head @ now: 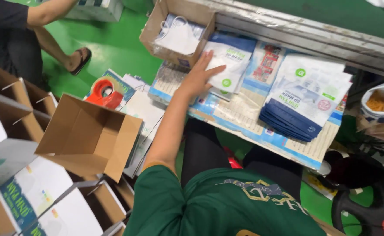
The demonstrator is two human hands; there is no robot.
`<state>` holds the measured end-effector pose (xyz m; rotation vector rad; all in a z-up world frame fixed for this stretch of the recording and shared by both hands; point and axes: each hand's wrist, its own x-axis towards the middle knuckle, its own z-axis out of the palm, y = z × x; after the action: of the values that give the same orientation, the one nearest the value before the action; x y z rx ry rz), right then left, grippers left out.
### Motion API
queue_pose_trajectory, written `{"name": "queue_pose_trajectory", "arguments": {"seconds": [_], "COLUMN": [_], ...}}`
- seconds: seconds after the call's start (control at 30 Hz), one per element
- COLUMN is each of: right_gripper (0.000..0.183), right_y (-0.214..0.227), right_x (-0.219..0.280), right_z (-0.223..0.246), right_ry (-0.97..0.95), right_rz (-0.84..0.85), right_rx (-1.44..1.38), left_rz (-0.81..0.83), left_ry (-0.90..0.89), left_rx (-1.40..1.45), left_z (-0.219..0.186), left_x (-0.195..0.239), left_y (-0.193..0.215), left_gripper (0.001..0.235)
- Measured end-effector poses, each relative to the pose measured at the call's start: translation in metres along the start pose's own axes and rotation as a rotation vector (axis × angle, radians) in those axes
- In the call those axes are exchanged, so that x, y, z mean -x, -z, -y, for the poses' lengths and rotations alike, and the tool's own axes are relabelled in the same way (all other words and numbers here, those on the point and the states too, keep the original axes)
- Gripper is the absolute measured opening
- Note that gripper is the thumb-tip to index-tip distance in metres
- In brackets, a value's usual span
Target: Packaging and sealing face masks in plastic bags and then into cardboard boxes.
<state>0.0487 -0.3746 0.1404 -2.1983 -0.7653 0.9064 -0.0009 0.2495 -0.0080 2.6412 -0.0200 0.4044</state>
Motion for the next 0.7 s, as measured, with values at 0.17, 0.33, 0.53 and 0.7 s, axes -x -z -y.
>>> {"name": "queue_pose_trajectory", "arguments": {"seconds": [0.17,0.33,0.53,0.7], "right_gripper": [0.101,0.111,0.079,0.064], "right_y": [-0.116,-0.276,-0.24,-0.262], "right_x": [-0.037,-0.12,-0.198,-0.275], "right_z": [-0.071,-0.159,-0.179,-0.356], "right_ry": [-0.224,-0.385,-0.314,-0.031], "right_rz": [-0.12,-0.294,-0.388,-0.47], "right_rx": [0.053,0.385,0.285,0.243], "left_rz": [0.277,0.043,-0.087,-0.078], "left_ry": [0.143,0.045,0.036,0.241], "left_rx": [-0.052,-0.174,-0.302,-0.269], "left_z": [-0.044,-0.008,-0.021,-0.082], "left_x": [0.0,-0.005,-0.02,0.008], "left_y": [0.035,-0.014,-0.023,-0.022], "left_gripper": [0.104,0.088,0.081,0.09]}}
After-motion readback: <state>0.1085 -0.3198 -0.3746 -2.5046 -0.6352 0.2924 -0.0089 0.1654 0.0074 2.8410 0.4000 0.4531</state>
